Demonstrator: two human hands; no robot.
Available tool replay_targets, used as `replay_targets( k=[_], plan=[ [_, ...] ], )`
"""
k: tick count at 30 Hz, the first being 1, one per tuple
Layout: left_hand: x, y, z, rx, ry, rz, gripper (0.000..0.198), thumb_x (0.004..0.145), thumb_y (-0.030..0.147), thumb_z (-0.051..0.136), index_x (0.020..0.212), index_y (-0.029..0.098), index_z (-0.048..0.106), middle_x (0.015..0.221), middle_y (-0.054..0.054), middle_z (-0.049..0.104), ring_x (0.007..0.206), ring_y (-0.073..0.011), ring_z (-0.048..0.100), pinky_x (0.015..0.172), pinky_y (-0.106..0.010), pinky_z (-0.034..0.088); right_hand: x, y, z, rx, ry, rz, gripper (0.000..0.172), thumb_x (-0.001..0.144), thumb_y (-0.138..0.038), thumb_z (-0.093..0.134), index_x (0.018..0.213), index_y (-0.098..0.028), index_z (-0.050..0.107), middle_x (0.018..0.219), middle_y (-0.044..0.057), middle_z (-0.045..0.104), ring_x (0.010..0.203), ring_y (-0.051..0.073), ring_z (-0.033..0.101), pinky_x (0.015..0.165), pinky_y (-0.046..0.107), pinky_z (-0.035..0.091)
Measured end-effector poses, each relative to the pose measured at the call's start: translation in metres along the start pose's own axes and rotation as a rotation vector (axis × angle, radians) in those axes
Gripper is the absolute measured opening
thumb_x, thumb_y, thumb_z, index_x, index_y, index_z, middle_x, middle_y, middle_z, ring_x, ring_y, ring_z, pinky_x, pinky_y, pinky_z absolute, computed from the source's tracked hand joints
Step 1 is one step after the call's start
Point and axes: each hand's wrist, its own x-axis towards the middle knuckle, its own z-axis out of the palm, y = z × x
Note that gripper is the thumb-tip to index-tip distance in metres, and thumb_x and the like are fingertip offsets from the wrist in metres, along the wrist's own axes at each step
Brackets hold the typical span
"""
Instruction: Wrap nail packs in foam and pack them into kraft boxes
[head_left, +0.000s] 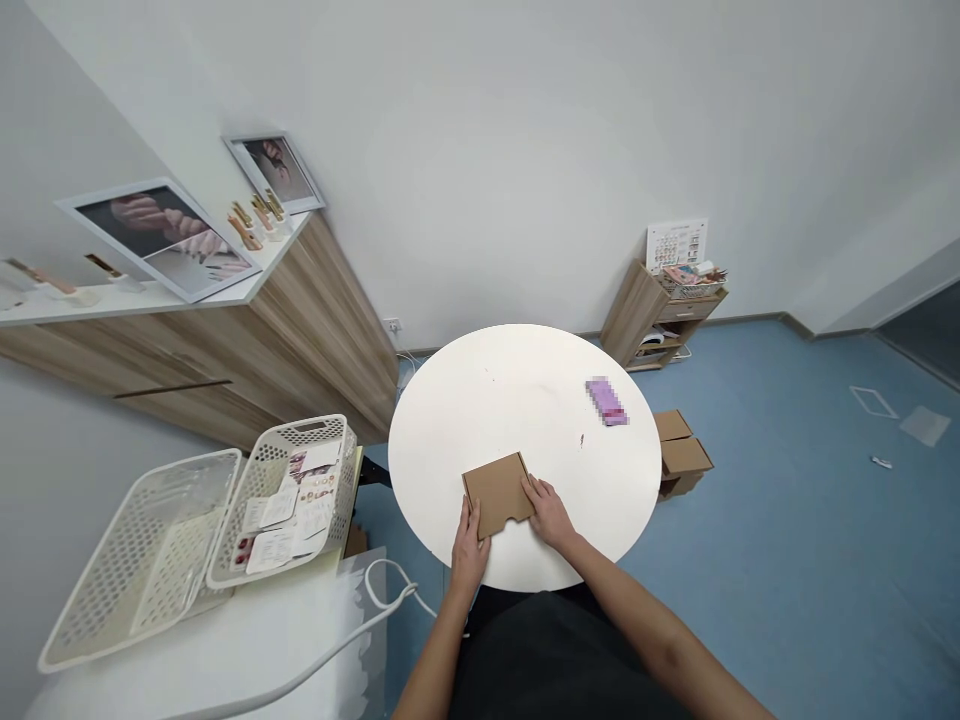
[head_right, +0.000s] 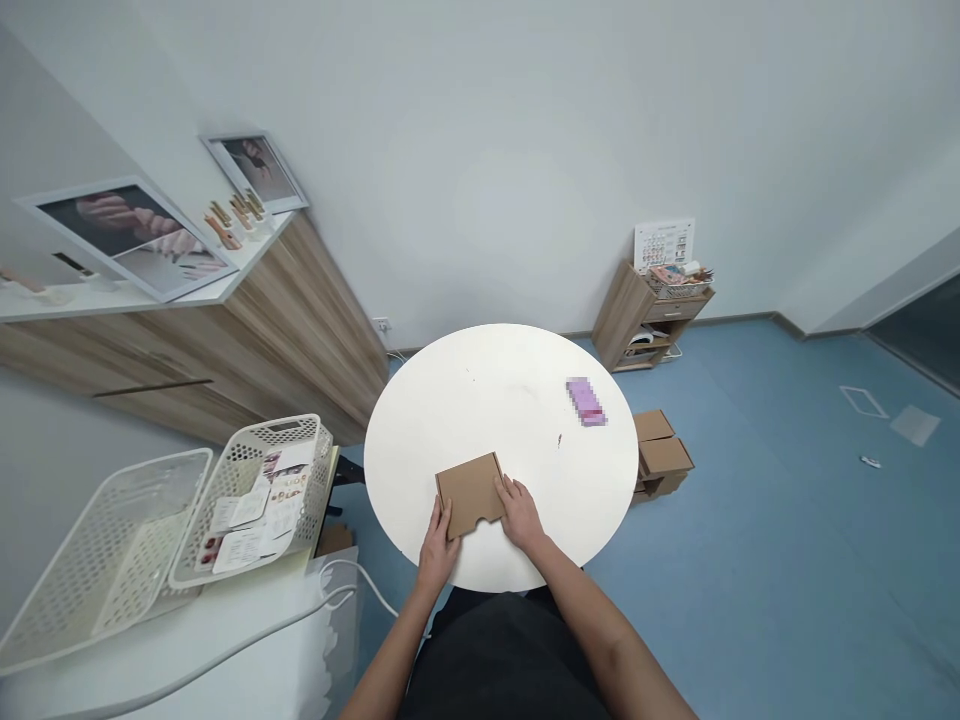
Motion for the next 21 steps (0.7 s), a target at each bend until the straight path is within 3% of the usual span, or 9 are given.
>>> replay_targets(
  k=[4, 10, 15, 21],
  plan=[
    [0.000, 0.000, 0.003, -0.083, 0.009, -0.062, 0.078, 0.080, 0.012, 0.054, 0.152, 0.030, 0.028, 0.161, -0.006, 0.022, 0.145, -0.0265, 0.028, 0.107, -0.042, 0.045, 0.001, 0.002, 0.002, 0.091, -0.037, 0.020, 0.090, 0.069, -0.004, 0.053, 0.153, -0.020, 0.027, 0.152, 0.014, 0.040, 0.139, 0.029, 0.038, 0.112, 0.051, 0.035],
    [0.009, 0.014, -0.004, -0.198, 0.046, -0.174, 0.068, 0.082, 0.019, 0.059, 0.147, 0.028, 0.041, 0.153, -0.006, 0.040, 0.141, -0.0260, 0.037, 0.106, -0.039, 0.047, 0.012, 0.004, -0.014, 0.426, -0.062, 0.109, 0.083, 0.072, -0.011, 0.061, 0.149, -0.028, 0.036, 0.150, 0.008, 0.045, 0.136, 0.027, 0.045, 0.110, 0.048, 0.040],
    [0.023, 0.032, -0.028, -0.267, 0.031, -0.292, 0.053, 0.090, 0.027, 0.053, 0.143, 0.023, 0.048, 0.141, -0.007, 0.055, 0.128, -0.0242, 0.055, 0.101, -0.036, 0.051, 0.020, 0.002, -0.046, 0.674, -0.079, 0.225, 0.062, 0.087, -0.023, 0.054, 0.147, -0.032, 0.039, 0.150, 0.004, 0.044, 0.137, 0.023, 0.044, 0.111, 0.048, 0.038],
    [0.038, 0.040, -0.056, -0.345, -0.010, -0.327, 0.050, 0.091, 0.043, 0.055, 0.137, 0.022, 0.055, 0.133, -0.009, 0.062, 0.117, -0.0278, 0.063, 0.095, -0.040, 0.054, 0.030, -0.003, -0.083, 0.856, -0.158, 0.283, 0.043, 0.094, -0.038, 0.049, 0.137, -0.033, 0.053, 0.141, 0.002, 0.055, 0.122, 0.021, 0.056, 0.095, 0.043, 0.053]
  ],
)
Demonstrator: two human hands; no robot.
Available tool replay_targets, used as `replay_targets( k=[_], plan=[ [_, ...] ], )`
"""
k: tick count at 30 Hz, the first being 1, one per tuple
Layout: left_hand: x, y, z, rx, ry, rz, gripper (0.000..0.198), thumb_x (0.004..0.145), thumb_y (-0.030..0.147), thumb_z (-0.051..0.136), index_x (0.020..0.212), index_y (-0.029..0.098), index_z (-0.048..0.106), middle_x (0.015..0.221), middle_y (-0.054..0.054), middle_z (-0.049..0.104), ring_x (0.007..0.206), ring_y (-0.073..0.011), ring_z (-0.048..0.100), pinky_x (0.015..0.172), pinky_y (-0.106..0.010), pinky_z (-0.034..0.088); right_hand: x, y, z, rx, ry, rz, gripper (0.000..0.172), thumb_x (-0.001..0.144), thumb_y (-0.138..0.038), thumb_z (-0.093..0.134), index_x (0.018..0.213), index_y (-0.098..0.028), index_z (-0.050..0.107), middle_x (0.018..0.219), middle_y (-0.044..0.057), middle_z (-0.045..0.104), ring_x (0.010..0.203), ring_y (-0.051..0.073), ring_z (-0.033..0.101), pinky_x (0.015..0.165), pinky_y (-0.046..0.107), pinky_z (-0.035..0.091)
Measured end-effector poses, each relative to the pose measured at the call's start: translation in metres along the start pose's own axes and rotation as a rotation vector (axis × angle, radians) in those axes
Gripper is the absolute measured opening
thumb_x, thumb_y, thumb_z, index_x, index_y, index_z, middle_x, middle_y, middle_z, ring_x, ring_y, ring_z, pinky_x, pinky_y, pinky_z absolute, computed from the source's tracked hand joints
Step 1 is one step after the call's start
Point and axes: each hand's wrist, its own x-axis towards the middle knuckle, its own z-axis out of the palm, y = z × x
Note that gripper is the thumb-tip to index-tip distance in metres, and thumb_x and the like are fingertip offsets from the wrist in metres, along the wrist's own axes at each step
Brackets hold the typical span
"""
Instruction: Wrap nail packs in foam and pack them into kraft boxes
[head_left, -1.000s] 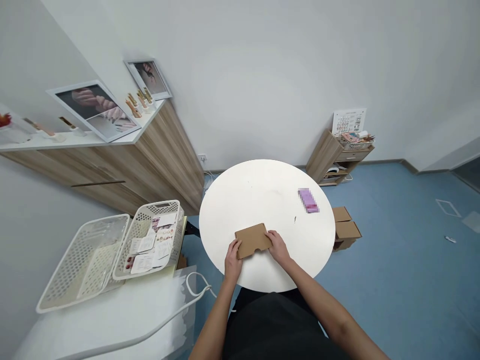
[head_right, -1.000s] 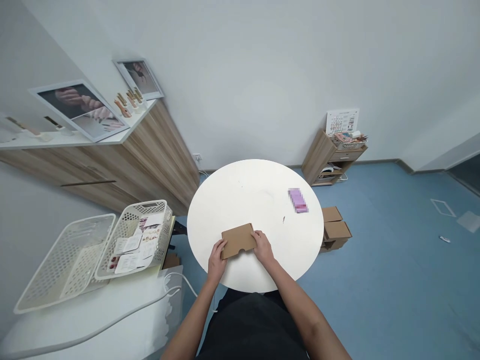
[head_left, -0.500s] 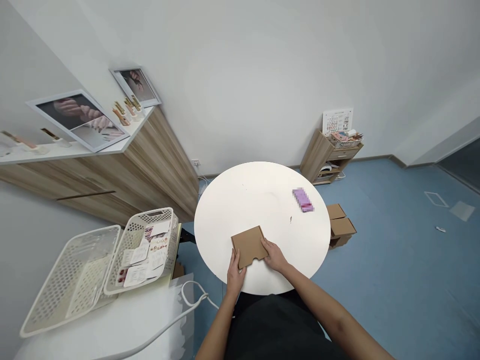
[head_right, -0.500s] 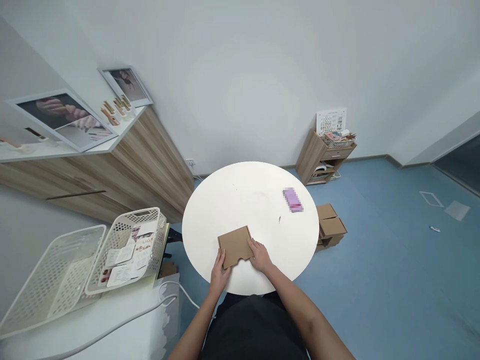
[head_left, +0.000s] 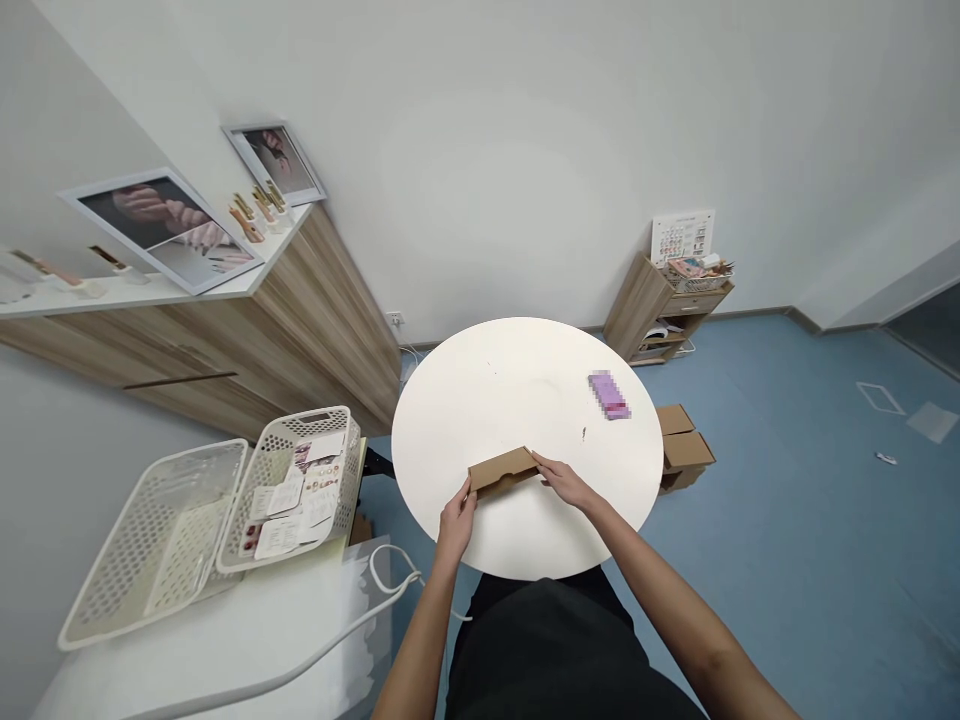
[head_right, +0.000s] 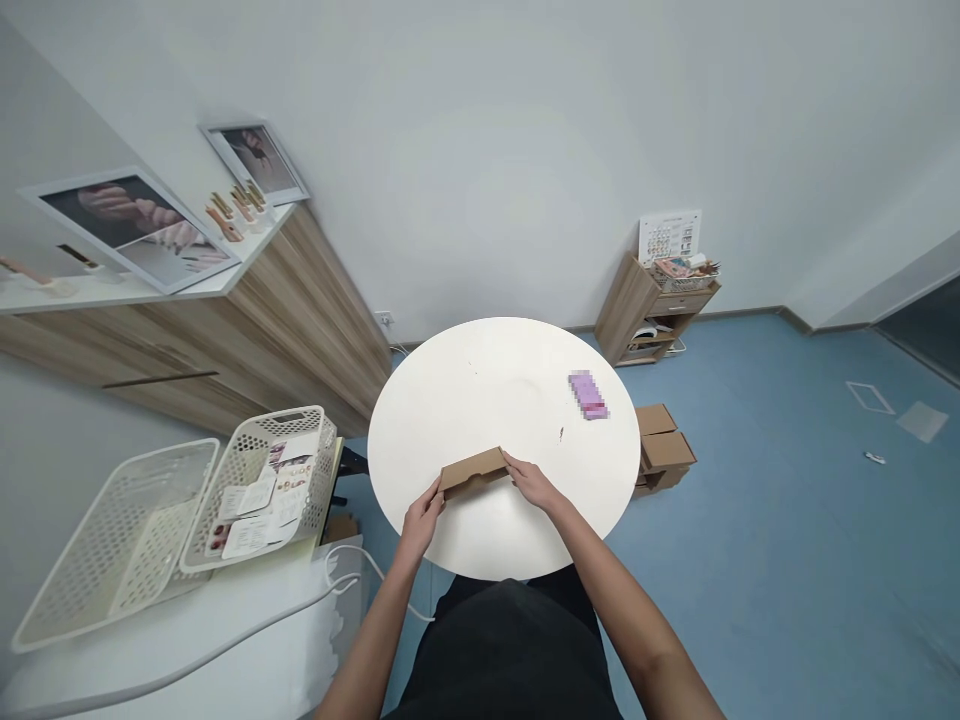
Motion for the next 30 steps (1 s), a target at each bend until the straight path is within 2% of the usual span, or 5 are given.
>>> replay_targets(
  k=[8, 13, 17, 25, 30],
  plan=[
    [0.017, 0.029, -0.011, -0.084, -0.060, -0.076, 0.039, 0.092, 0.044, 0.054, 0.117, 0.017, 0.068, 0.133, -0.007, 0.062, 0.117, -0.0259, 0.063, 0.095, -0.039, 0.056, 0.007, -0.028, -0.012, 0.053, -0.044, 0.220, 0.036, 0.086, -0.040, 0.064, 0.119, -0.027, 0.069, 0.128, 0.007, 0.063, 0.101, 0.023, 0.066, 0.066, 0.030, 0.060],
    [0.022, 0.046, -0.015, -0.160, -0.056, -0.140, 0.028, 0.085, 0.038, 0.066, 0.101, 0.016, 0.073, 0.118, -0.006, 0.070, 0.108, -0.0265, 0.067, 0.088, -0.039, 0.060, 0.016, -0.040, -0.016, 0.034, -0.074, 0.287, 0.031, 0.085, -0.041, 0.066, 0.110, -0.026, 0.073, 0.139, 0.005, 0.055, 0.095, 0.021, 0.067, 0.061, 0.025, 0.058],
    [0.025, 0.048, -0.017, -0.212, -0.064, -0.206, 0.023, 0.084, 0.034, 0.068, 0.095, 0.015, 0.075, 0.101, -0.007, 0.075, 0.097, -0.0255, 0.071, 0.083, -0.038, 0.062, 0.025, -0.045, -0.016, -0.030, -0.091, 0.314, 0.029, 0.082, -0.044, 0.068, 0.102, -0.024, 0.076, 0.134, 0.006, 0.059, 0.085, 0.018, 0.067, 0.059, 0.025, 0.057],
    [0.027, 0.035, -0.016, -0.179, -0.051, -0.106, 0.028, 0.083, 0.028, 0.067, 0.108, 0.016, 0.073, 0.119, -0.009, 0.070, 0.103, -0.0252, 0.068, 0.078, -0.036, 0.063, 0.029, -0.031, -0.014, -0.056, -0.034, 0.281, 0.041, 0.075, -0.029, 0.074, 0.115, -0.022, 0.071, 0.105, 0.008, 0.072, 0.082, 0.018, 0.066, 0.063, 0.029, 0.057],
    [0.016, 0.023, -0.010, 0.081, -0.034, 0.085, 0.042, 0.090, 0.029, 0.054, 0.131, 0.021, 0.060, 0.120, -0.009, 0.069, 0.097, -0.0244, 0.071, 0.082, -0.038, 0.060, 0.022, -0.020, -0.003, -0.246, 0.019, 0.145, 0.045, 0.081, -0.019, 0.061, 0.125, -0.025, 0.066, 0.111, 0.006, 0.072, 0.088, 0.021, 0.067, 0.074, 0.035, 0.056]
  ],
)
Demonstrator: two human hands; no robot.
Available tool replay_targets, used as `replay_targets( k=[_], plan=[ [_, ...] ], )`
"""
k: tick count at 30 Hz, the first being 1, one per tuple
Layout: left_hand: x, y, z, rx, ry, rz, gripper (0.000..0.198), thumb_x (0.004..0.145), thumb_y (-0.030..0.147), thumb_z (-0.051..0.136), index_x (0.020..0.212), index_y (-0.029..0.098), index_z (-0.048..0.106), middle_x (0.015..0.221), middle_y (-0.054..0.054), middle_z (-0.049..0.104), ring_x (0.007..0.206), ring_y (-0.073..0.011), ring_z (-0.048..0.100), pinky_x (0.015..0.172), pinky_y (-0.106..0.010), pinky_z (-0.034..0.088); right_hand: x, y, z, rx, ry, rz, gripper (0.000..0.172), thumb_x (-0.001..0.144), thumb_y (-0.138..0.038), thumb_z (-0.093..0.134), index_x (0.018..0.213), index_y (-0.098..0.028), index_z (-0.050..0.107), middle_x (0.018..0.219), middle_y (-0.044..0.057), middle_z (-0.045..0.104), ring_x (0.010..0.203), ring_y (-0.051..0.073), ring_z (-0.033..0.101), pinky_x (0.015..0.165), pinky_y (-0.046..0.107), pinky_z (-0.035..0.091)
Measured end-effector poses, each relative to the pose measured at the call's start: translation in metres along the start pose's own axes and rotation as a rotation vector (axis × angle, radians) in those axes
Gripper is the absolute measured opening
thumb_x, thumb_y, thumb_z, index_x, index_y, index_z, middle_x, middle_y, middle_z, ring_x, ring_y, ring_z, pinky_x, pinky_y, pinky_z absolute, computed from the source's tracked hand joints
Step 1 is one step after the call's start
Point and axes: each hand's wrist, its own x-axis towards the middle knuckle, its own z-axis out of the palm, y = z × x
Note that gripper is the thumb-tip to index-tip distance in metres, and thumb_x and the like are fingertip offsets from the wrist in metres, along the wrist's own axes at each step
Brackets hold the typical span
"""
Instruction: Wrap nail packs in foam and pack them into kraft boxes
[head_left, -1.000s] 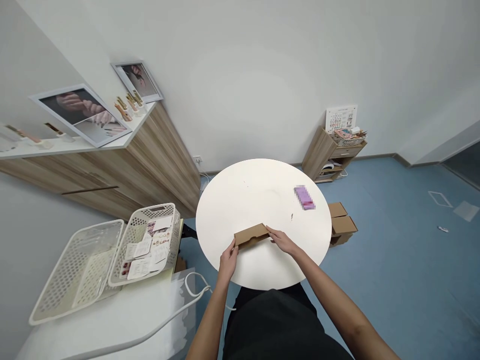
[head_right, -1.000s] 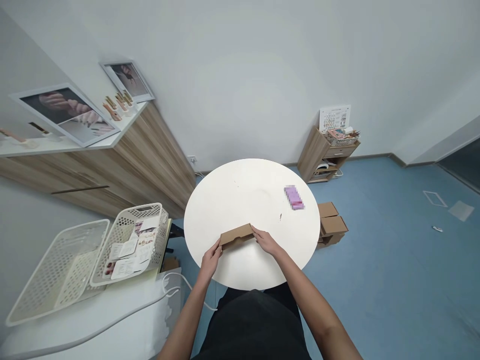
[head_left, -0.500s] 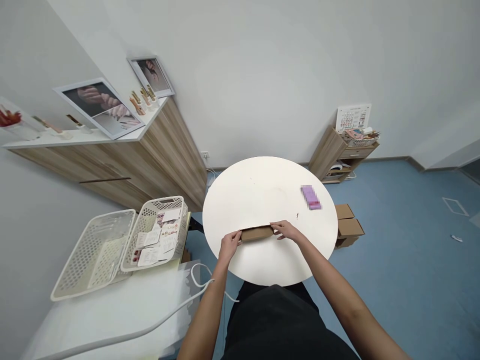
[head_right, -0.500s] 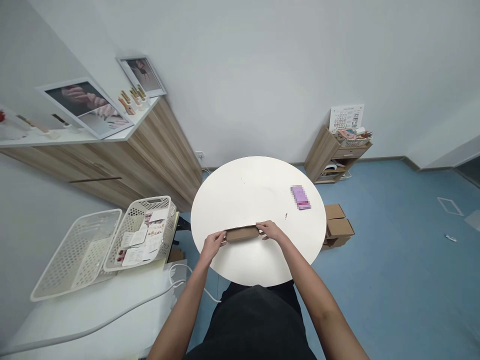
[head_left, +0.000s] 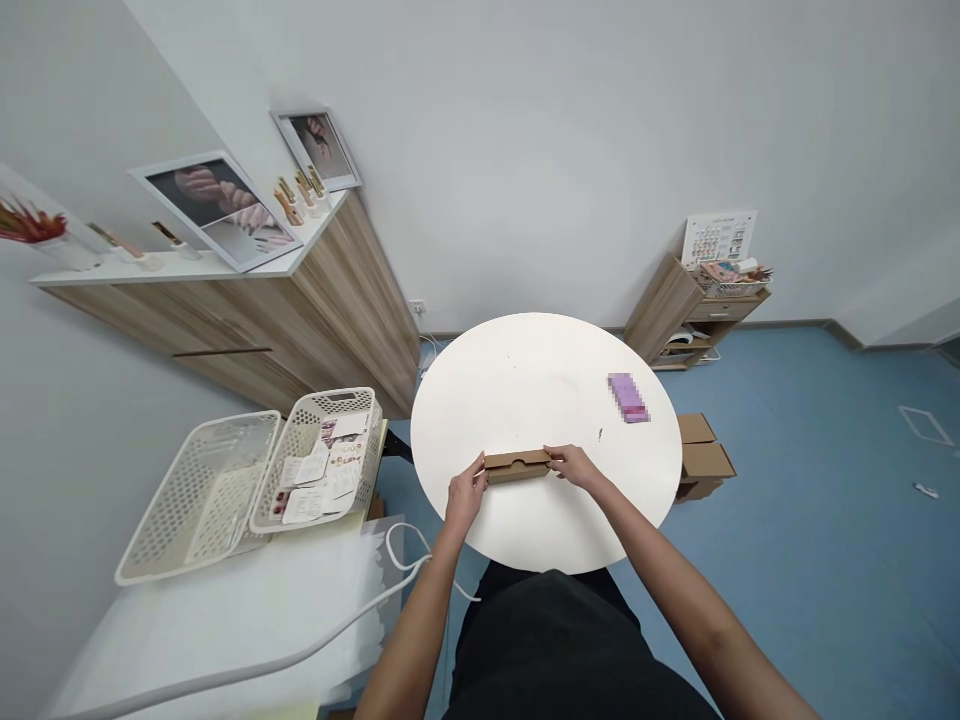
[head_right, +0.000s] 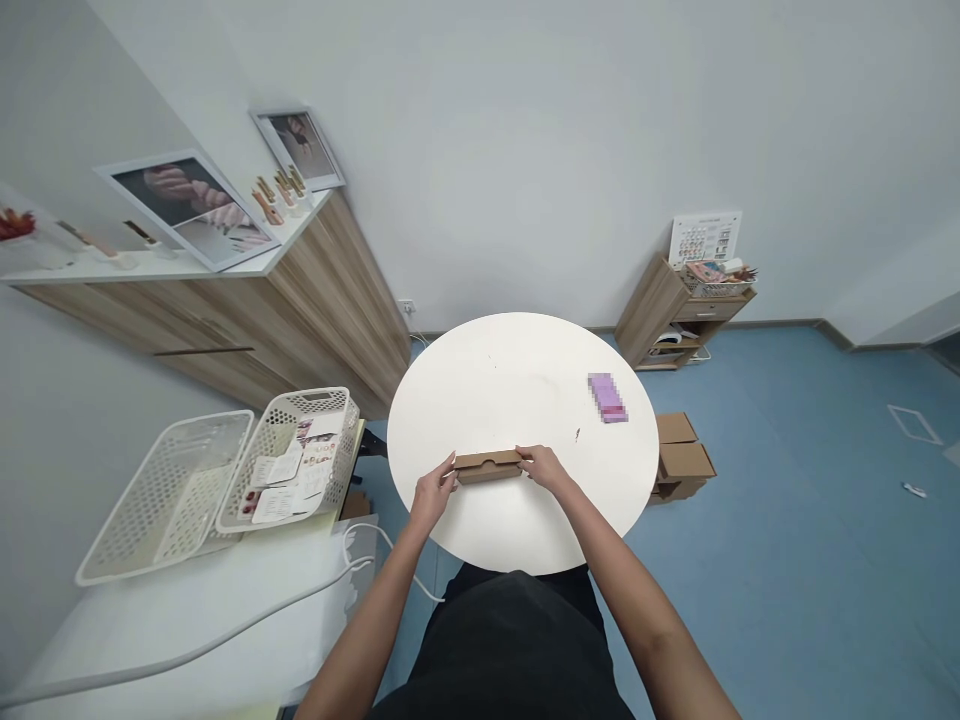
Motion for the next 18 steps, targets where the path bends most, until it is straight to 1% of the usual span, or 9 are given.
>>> replay_targets(
  k=[2, 4, 6, 8, 10, 14, 16, 18],
  plan=[
    [-0.007, -0.004, 0.006, 0.160, 0.023, 0.100, 0.047, 0.092, 0.028, 0.047, 0.138, 0.022, 0.053, 0.121, -0.009, 0.069, 0.103, -0.0253, 0.069, 0.087, -0.040, 0.057, -0.007, 0.004, 0.008, -0.130, 0.059, -0.087, 0.049, 0.084, -0.020, 0.055, 0.132, -0.028, 0.060, 0.113, 0.004, 0.072, 0.093, 0.023, 0.068, 0.081, 0.038, 0.054],
    [-0.015, -0.010, 0.015, 0.263, 0.057, 0.197, 0.050, 0.093, 0.024, 0.042, 0.143, 0.022, 0.048, 0.130, -0.009, 0.064, 0.120, -0.0256, 0.061, 0.094, -0.039, 0.054, -0.015, 0.008, 0.017, -0.261, 0.104, -0.186, 0.054, 0.088, -0.023, 0.050, 0.142, -0.028, 0.049, 0.123, 0.005, 0.068, 0.104, 0.025, 0.066, 0.090, 0.040, 0.051],
    [-0.021, -0.016, 0.023, 0.304, 0.089, 0.276, 0.054, 0.093, 0.022, 0.040, 0.147, 0.022, 0.041, 0.143, -0.007, 0.054, 0.132, -0.0239, 0.050, 0.100, -0.037, 0.051, -0.022, 0.014, 0.027, -0.361, 0.127, -0.270, 0.060, 0.091, -0.026, 0.045, 0.150, -0.026, 0.035, 0.141, 0.007, 0.055, 0.119, 0.026, 0.059, 0.096, 0.040, 0.049],
    [-0.026, -0.023, 0.030, 0.327, 0.112, 0.319, 0.057, 0.093, 0.021, 0.037, 0.150, 0.022, 0.034, 0.150, -0.007, 0.045, 0.136, -0.0230, 0.045, 0.103, -0.037, 0.049, -0.028, 0.020, 0.035, -0.441, 0.141, -0.310, 0.063, 0.094, -0.028, 0.040, 0.154, -0.025, 0.024, 0.154, 0.006, 0.038, 0.126, 0.027, 0.054, 0.094, 0.040, 0.050],
    [-0.028, -0.029, 0.033, 0.338, 0.122, 0.332, 0.058, 0.094, 0.021, 0.035, 0.152, 0.022, 0.030, 0.152, -0.007, 0.041, 0.136, -0.0230, 0.045, 0.103, -0.037, 0.048, -0.031, 0.025, 0.041, -0.512, 0.156, -0.319, 0.063, 0.095, -0.028, 0.036, 0.155, -0.027, 0.018, 0.158, 0.005, 0.030, 0.122, 0.027, 0.057, 0.088, 0.039, 0.052],
    [-0.029, -0.032, 0.034, 0.306, 0.109, 0.317, 0.056, 0.096, 0.025, 0.034, 0.151, 0.024, 0.031, 0.154, -0.008, 0.039, 0.135, -0.0244, 0.046, 0.103, -0.039, 0.048, -0.030, 0.030, 0.046, -0.588, 0.203, -0.330, 0.062, 0.096, -0.027, 0.031, 0.156, -0.030, 0.017, 0.158, 0.004, 0.029, 0.116, 0.027, 0.059, 0.081, 0.038, 0.054],
    [-0.030, -0.029, 0.032, 0.251, 0.102, 0.296, 0.054, 0.096, 0.030, 0.037, 0.149, 0.024, 0.034, 0.153, -0.008, 0.039, 0.136, -0.0253, 0.045, 0.104, -0.040, 0.046, -0.030, 0.030, 0.046, -0.569, 0.217, -0.328, 0.061, 0.096, -0.029, 0.031, 0.155, -0.031, 0.019, 0.158, 0.004, 0.031, 0.114, 0.027, 0.059, 0.078, 0.037, 0.054],
    [-0.029, -0.023, 0.032, 0.151, 0.109, 0.235, 0.054, 0.095, 0.038, 0.042, 0.147, 0.025, 0.038, 0.152, -0.009, 0.042, 0.136, -0.0262, 0.044, 0.104, -0.040, 0.046, -0.030, 0.029, 0.045, -0.492, 0.230, -0.329, 0.058, 0.096, -0.034, 0.033, 0.153, -0.032, 0.024, 0.156, 0.004, 0.036, 0.114, 0.026, 0.059, 0.081, 0.037, 0.053]
  ],
)
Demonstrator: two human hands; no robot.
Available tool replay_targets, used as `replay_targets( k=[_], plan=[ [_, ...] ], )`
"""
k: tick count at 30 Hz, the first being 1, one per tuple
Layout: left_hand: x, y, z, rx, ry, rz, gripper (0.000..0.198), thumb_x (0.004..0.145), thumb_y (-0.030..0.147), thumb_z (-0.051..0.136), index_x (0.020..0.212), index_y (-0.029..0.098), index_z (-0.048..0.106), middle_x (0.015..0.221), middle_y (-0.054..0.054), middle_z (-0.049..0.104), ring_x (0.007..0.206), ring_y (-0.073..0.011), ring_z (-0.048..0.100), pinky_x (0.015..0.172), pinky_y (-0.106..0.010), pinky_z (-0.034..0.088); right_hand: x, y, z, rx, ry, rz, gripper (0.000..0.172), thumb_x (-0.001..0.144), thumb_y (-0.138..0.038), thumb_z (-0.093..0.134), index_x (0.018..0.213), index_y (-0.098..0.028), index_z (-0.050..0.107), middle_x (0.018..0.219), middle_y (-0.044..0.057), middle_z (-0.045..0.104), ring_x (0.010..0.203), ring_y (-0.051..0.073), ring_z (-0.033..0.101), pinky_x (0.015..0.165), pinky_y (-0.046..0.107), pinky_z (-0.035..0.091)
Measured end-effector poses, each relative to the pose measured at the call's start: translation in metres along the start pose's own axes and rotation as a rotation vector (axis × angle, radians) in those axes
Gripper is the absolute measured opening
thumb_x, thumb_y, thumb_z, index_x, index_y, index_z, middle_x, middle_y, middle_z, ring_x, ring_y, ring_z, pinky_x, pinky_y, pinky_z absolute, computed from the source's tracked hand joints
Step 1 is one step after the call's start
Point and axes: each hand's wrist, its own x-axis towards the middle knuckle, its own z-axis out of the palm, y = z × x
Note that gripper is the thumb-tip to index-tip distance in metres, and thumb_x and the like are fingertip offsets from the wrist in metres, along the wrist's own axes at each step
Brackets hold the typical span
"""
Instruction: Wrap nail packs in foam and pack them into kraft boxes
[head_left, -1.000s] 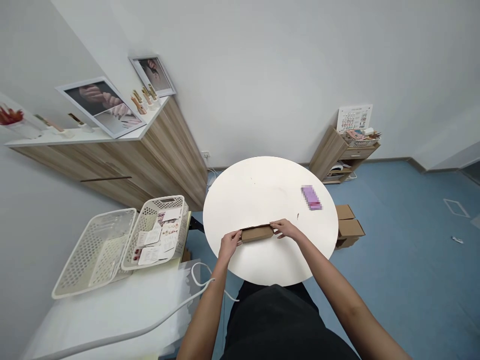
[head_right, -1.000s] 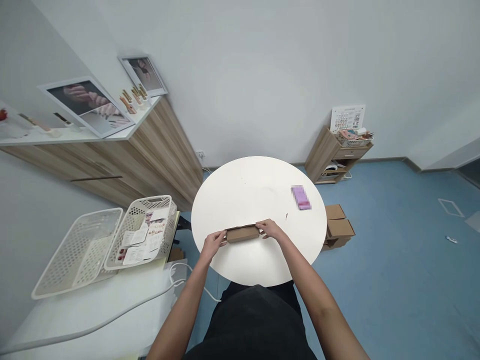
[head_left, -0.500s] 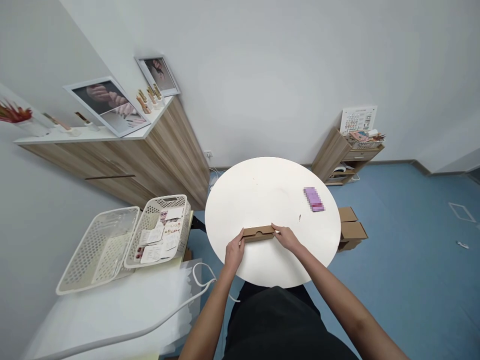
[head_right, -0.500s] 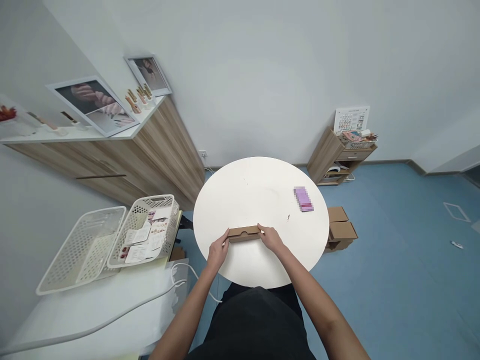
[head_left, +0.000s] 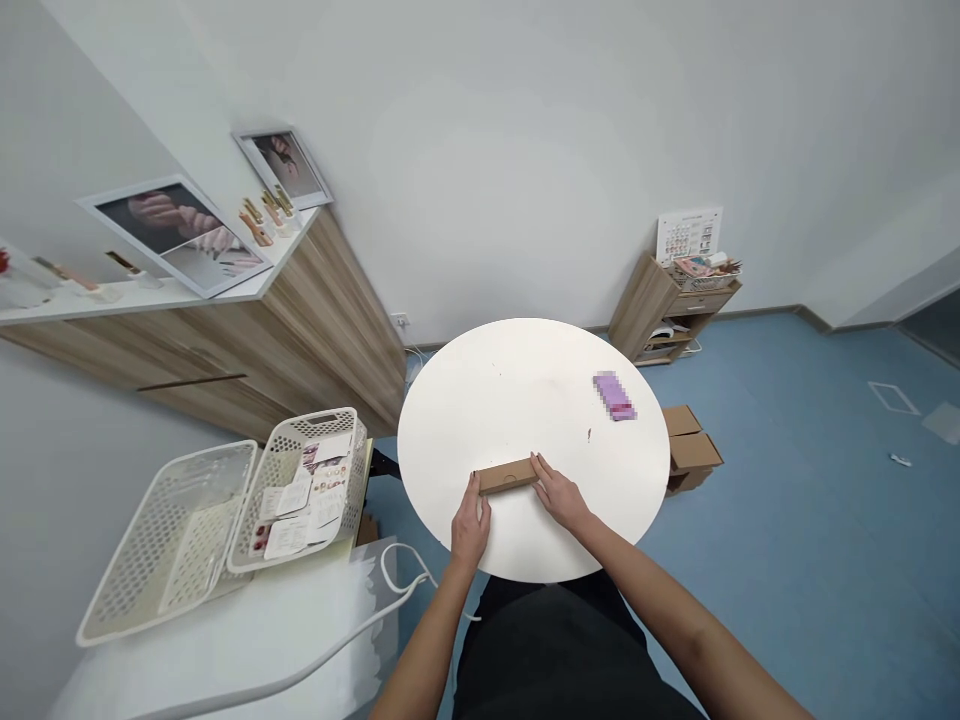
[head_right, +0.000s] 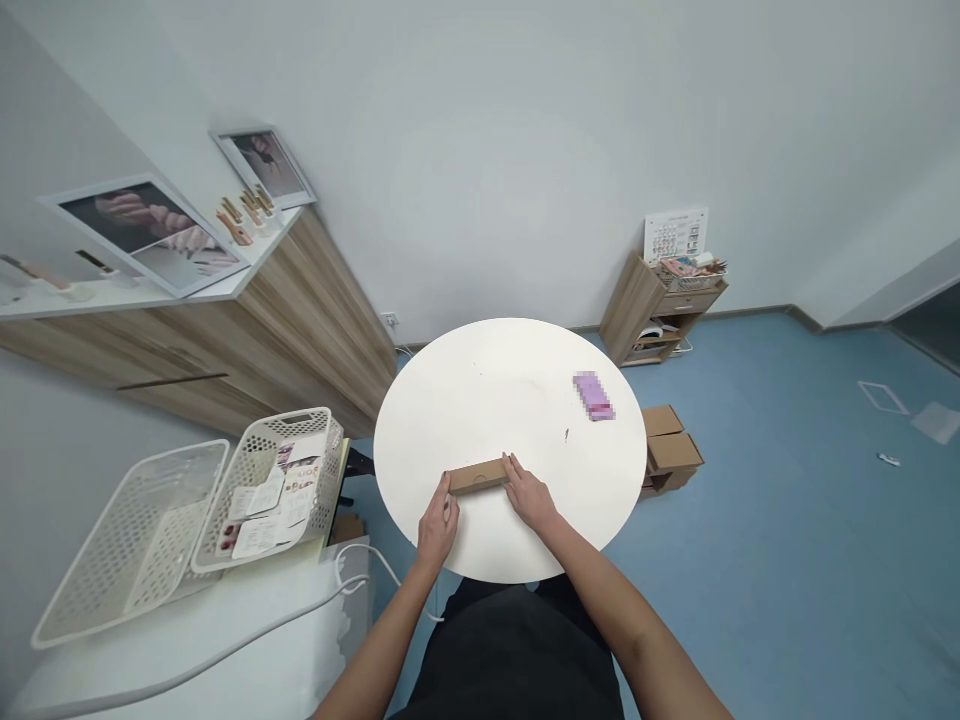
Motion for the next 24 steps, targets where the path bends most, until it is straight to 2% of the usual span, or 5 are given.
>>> replay_targets(
  k=[7, 10, 13, 18, 24],
  plan=[
    [0.023, 0.030, 0.009, -0.482, 0.126, -0.640, 0.058, 0.083, 0.066, 0.053, 0.119, 0.022, 0.060, 0.121, -0.014, 0.062, 0.110, -0.0291, 0.061, 0.077, -0.037, 0.055, 0.007, -0.018, -0.002, 0.431, 0.121, 0.255, 0.030, 0.093, -0.047, 0.035, 0.102, -0.028, 0.055, 0.100, 0.001, 0.066, 0.087, 0.021, 0.061, 0.076, 0.036, 0.049],
    [0.028, 0.041, 0.024, -0.506, 0.137, -0.639, 0.053, 0.076, 0.066, 0.061, 0.099, 0.019, 0.063, 0.109, -0.012, 0.065, 0.105, -0.0288, 0.061, 0.079, -0.037, 0.053, 0.012, -0.019, -0.010, 0.563, 0.206, 0.332, 0.022, 0.088, -0.045, 0.042, 0.085, -0.025, 0.050, 0.094, 0.002, 0.063, 0.088, 0.021, 0.060, 0.077, 0.036, 0.048],
    [0.029, 0.059, 0.046, -0.463, 0.184, -0.519, 0.042, 0.081, 0.054, 0.060, 0.106, 0.020, 0.059, 0.114, -0.012, 0.063, 0.109, -0.0282, 0.060, 0.085, -0.038, 0.052, 0.010, -0.005, -0.033, 0.746, 0.299, 0.352, 0.025, 0.081, -0.044, 0.054, 0.097, -0.025, 0.050, 0.116, 0.006, 0.060, 0.107, 0.023, 0.059, 0.082, 0.035, 0.049],
    [0.032, 0.124, 0.107, -0.372, 0.161, -0.229, 0.044, 0.094, 0.038, 0.046, 0.135, 0.024, 0.039, 0.146, -0.013, 0.041, 0.136, -0.0278, 0.041, 0.106, -0.041, 0.042, -0.017, 0.057, -0.094, 1.029, 0.325, 0.559, 0.053, 0.075, -0.052, 0.065, 0.117, -0.023, 0.052, 0.132, 0.013, 0.057, 0.108, 0.027, 0.062, 0.079, 0.034, 0.053],
    [0.033, 0.213, 0.228, -0.345, -0.112, -0.125, 0.057, 0.095, 0.042, 0.046, 0.146, 0.023, 0.029, 0.151, -0.013, 0.040, 0.139, -0.0271, 0.039, 0.107, -0.038, 0.044, -0.059, 0.196, -0.176, 1.147, 0.564, 0.600, 0.069, 0.062, -0.057, 0.077, 0.119, -0.020, 0.063, 0.127, 0.014, 0.064, 0.116, 0.031, 0.061, 0.088, 0.038, 0.054]
  ],
)
